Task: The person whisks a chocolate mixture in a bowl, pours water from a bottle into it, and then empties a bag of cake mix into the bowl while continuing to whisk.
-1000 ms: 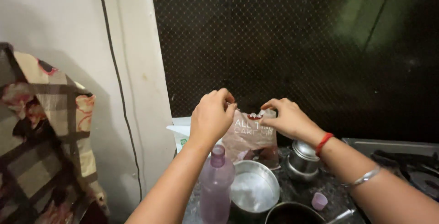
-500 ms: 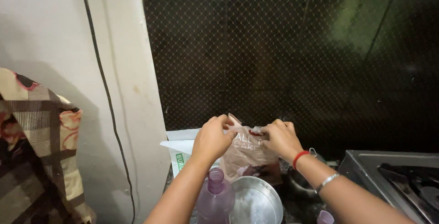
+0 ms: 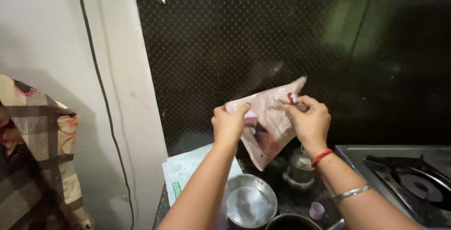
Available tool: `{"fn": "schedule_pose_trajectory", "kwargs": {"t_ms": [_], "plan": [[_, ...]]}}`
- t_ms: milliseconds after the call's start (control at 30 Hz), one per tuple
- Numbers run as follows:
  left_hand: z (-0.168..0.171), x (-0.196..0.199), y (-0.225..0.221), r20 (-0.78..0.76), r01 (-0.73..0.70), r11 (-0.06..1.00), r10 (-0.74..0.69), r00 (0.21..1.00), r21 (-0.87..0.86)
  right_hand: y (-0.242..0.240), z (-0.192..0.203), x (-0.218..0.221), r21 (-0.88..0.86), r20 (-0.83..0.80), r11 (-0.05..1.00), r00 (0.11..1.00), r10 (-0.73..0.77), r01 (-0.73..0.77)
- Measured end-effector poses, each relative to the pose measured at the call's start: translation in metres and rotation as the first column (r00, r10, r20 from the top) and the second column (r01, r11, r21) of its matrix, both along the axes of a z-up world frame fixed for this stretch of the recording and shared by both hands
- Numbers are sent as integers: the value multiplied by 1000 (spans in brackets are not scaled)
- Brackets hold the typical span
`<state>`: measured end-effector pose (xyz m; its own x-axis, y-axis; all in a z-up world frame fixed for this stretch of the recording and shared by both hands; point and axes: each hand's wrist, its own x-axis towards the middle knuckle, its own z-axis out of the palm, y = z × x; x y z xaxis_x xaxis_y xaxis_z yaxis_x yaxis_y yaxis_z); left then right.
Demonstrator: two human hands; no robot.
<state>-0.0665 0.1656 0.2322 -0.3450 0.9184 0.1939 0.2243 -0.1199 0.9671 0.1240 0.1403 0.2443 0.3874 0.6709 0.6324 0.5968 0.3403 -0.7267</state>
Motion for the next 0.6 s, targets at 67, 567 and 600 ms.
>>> {"fn": "schedule_pose_trajectory", "kwargs": {"t_ms": [67,567,600], "plan": [[-16,16,5,94,-42,997,48,994,-61,-9,7,4,32,-62,999,998,-16,18],[-207,107,39,850,394,919,-185,493,-28,-96,5,14,439,235,883,970,66,-167],[-219,105,46,812,304,941,-62,580,-145,-105,7,13,383,304,891,944,128,-244]]}}
